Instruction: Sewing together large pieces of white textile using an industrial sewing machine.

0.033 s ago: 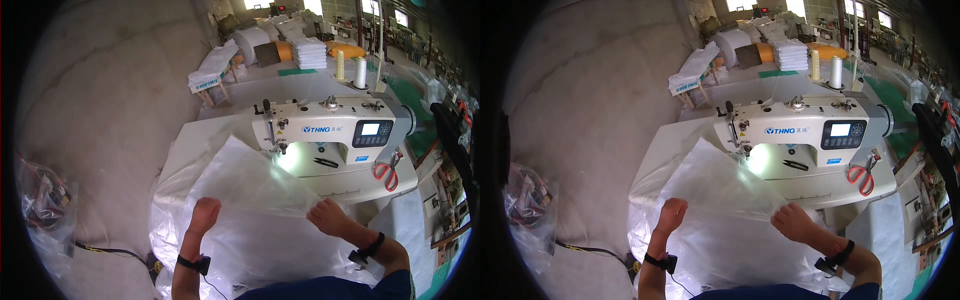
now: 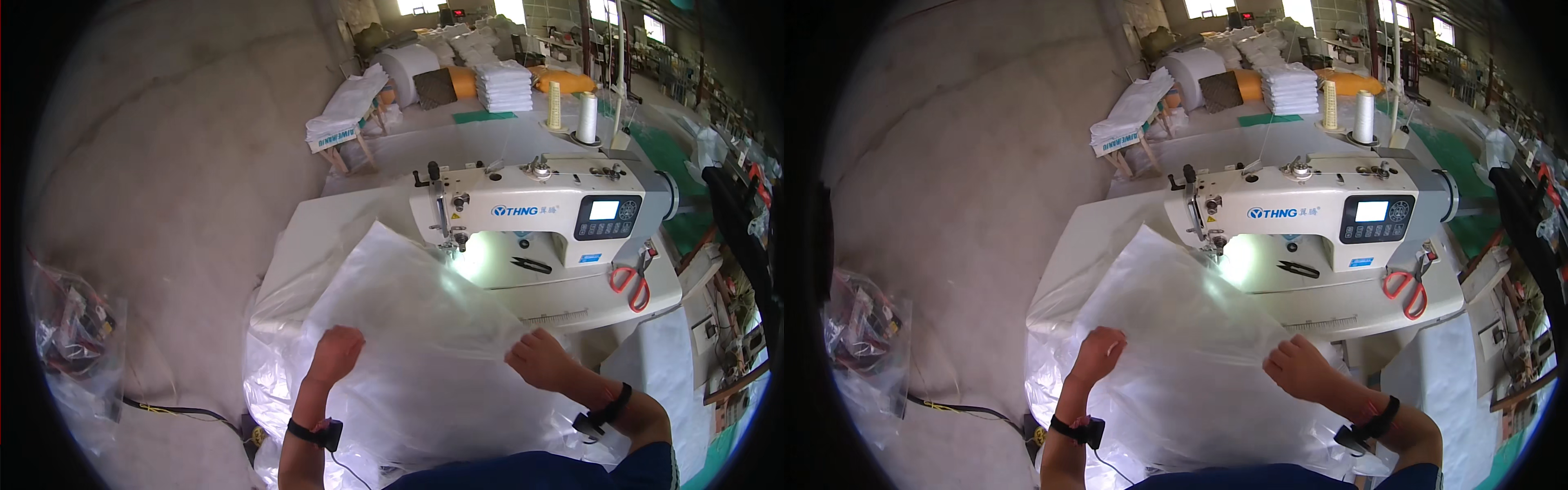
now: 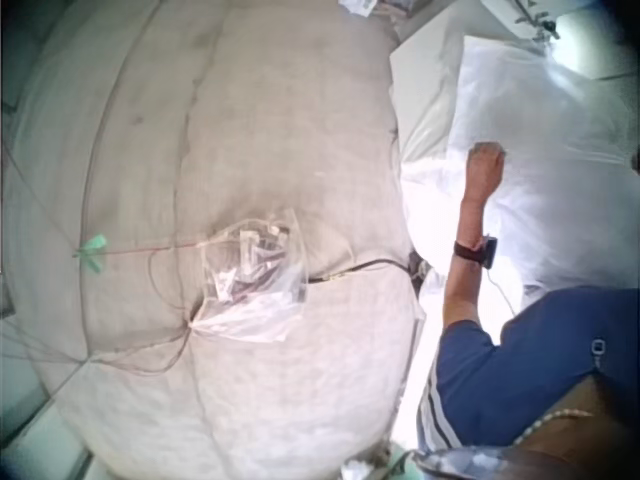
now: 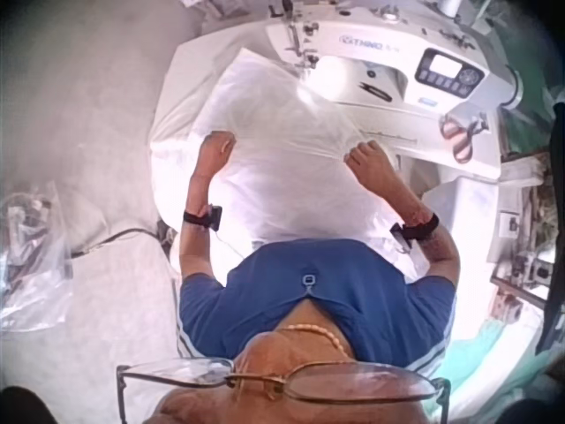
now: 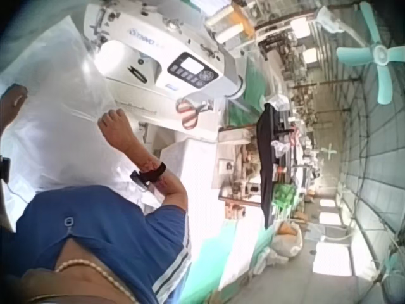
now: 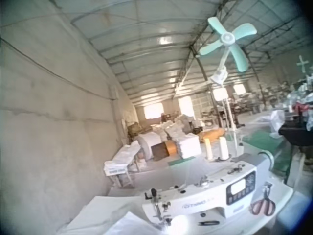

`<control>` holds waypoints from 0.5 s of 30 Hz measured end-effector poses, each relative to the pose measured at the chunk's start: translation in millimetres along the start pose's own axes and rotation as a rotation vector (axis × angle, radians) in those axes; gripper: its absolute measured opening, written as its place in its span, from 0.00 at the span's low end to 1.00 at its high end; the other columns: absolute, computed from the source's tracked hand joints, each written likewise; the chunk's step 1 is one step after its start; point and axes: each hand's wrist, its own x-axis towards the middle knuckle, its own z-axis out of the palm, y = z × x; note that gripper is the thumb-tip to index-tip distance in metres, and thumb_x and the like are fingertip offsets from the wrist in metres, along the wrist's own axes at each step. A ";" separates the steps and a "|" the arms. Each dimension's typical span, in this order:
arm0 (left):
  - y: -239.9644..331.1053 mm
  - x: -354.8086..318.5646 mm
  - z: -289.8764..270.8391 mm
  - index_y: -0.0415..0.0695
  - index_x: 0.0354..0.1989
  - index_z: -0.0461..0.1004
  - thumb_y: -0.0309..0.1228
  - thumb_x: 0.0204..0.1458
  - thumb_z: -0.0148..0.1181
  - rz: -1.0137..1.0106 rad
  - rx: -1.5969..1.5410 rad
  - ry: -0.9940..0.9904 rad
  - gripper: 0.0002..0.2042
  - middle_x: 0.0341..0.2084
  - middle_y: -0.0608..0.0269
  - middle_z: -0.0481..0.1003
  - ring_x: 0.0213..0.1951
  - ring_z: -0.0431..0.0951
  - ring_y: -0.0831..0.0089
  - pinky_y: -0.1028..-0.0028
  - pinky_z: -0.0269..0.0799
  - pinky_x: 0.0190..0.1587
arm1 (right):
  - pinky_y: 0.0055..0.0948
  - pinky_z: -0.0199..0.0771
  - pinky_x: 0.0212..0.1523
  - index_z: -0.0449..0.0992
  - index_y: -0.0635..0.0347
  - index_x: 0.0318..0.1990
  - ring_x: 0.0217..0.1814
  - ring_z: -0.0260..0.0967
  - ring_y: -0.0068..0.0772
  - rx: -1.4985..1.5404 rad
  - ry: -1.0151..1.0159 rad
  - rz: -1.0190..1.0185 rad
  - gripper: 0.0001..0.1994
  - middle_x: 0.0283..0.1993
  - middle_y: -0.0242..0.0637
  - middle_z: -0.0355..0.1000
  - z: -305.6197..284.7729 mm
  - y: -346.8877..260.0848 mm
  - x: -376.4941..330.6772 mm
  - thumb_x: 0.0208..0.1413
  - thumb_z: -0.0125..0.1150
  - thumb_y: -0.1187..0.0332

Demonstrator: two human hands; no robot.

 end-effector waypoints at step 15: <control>-21.6 124.0 90.2 0.59 0.64 0.57 0.59 0.54 0.40 -0.486 0.256 -0.056 0.30 0.66 0.55 0.51 0.66 0.49 0.48 0.35 0.44 0.58 | 0.35 0.68 0.37 0.71 0.52 0.48 0.39 0.68 0.37 -0.057 0.040 0.359 0.22 0.43 0.38 0.68 27.5 27.6 29.7 0.47 0.62 0.54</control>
